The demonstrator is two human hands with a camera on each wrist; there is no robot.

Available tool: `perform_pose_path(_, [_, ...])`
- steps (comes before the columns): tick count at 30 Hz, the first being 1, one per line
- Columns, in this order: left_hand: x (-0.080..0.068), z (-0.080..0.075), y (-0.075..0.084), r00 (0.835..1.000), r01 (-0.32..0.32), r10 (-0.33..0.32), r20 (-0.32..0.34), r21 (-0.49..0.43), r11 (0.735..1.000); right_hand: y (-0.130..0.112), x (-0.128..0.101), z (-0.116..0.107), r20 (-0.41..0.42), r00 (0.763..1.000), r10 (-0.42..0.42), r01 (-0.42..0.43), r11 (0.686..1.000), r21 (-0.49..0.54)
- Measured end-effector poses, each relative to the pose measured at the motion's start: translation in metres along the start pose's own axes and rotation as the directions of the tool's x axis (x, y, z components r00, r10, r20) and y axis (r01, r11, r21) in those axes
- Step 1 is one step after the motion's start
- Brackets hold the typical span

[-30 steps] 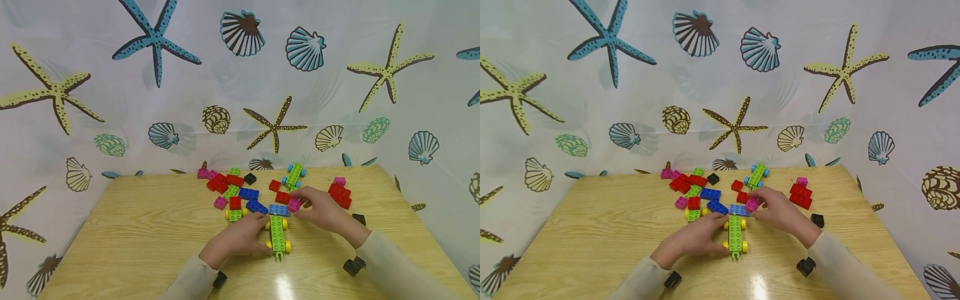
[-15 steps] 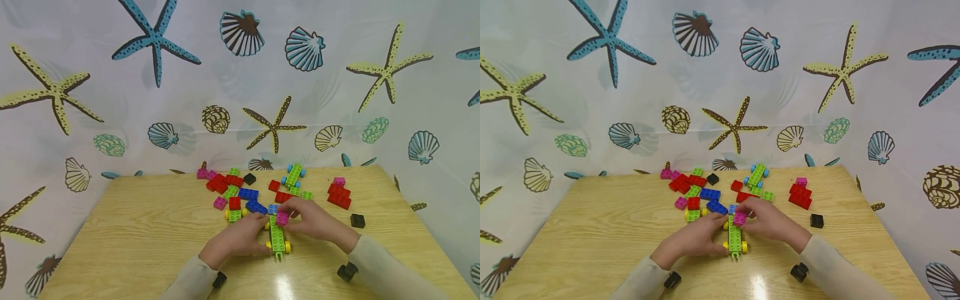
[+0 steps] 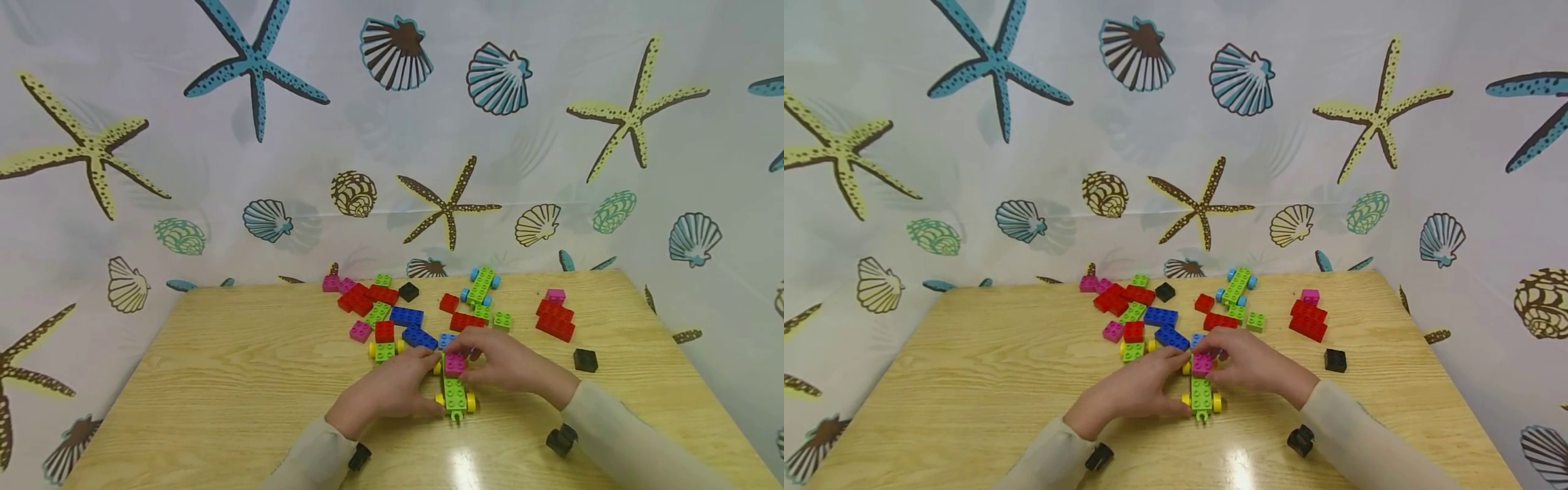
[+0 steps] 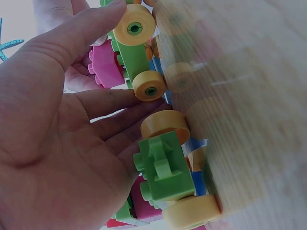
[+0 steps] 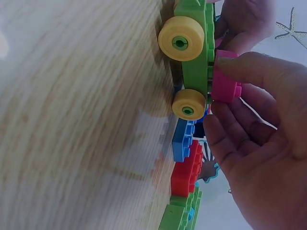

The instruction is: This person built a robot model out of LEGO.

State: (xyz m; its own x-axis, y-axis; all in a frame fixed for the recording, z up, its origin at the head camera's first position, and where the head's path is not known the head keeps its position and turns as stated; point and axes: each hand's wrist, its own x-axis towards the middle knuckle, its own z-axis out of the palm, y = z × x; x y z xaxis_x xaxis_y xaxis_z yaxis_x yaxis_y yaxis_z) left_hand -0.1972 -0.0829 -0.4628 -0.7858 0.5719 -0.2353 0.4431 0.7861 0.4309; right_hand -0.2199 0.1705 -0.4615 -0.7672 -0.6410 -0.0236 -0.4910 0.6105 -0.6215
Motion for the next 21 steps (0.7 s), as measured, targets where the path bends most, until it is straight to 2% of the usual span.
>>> perform_pose_path(14, [0.0012, 0.0013, -0.0023, 1.000, 0.006, -0.006, 0.004, -0.006, 1.000, 0.0032, 0.0016, 0.0015, 0.015, 1.000, -0.020, 0.020, 1.000, -0.021])
perform_pose_path(21, [0.0014, 0.0019, -0.0031, 1.000, 0.001, -0.001, 0.001, -0.003, 1.000, 0.0057, 0.0016, 0.0055, -0.034, 0.999, -0.007, 0.008, 1.000, 0.018])
